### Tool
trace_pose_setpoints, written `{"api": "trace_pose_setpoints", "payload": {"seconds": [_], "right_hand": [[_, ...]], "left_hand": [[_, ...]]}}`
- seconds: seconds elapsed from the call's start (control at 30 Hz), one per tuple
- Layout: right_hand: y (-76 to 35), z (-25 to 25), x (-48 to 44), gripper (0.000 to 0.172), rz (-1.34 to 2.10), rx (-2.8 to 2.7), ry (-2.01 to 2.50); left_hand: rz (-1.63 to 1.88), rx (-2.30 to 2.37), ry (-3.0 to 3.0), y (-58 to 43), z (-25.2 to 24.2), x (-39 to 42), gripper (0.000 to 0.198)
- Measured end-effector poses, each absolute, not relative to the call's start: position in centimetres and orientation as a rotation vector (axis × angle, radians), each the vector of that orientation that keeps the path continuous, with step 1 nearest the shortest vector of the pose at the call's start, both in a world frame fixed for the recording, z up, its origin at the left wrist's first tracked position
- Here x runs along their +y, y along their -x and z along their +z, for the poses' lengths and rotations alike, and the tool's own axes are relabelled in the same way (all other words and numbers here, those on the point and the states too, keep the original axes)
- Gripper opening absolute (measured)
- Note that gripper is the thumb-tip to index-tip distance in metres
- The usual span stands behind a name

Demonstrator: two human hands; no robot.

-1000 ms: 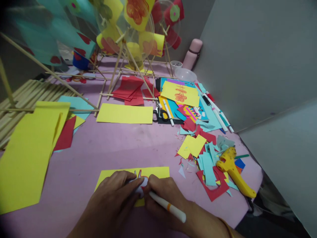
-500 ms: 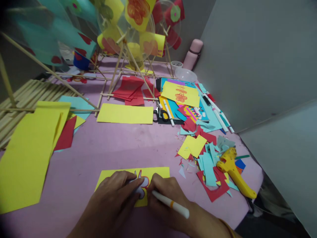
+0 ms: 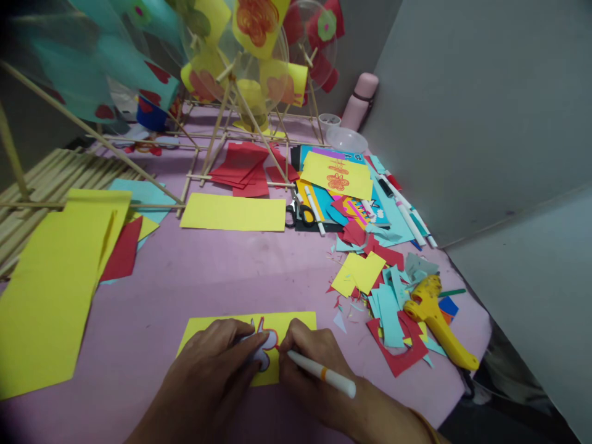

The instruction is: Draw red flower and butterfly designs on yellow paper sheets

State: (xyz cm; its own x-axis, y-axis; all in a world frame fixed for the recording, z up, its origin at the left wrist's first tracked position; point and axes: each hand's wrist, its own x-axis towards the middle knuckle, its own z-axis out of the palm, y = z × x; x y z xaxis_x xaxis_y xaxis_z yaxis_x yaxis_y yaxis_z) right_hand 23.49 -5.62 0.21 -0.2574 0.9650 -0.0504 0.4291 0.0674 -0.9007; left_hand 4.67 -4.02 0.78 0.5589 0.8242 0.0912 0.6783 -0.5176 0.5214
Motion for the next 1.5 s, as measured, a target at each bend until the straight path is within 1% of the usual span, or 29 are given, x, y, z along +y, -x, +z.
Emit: {"api": "trace_pose_setpoints", "payload": {"seconds": [0.17,0.27,0.53,1.23,1.5], "right_hand": [[-23.4,0.9,-5.5,0.012,1.122,-1.749,1.415],[-23.4,1.1,-5.5,0.013,1.17,-1.727,1.403],[-23.7,0.1,-5.8,0.017,1.138,-1.827,1.278],[-23.1,1.1,-5.3,0.016,1.055,-1.893,1.291],[-22.8,0.8,-5.1,0.015,1.046,-1.919,1.358]], "left_hand": [[0.449,1.201,-2.355,-4.7,1.0,-4.0,0.028],[0.432,1.203,-2.35,-4.7,1.0,-4.0,0.03],[0.386,1.206,-2.338,-4.7,0.8,-4.0,0.028],[0.296,1.248,-2.38,-4.9,1.2,-4.0,0.025],[0.284,1.249,-2.366,-4.8,1.2,-3.9,0.028]]}}
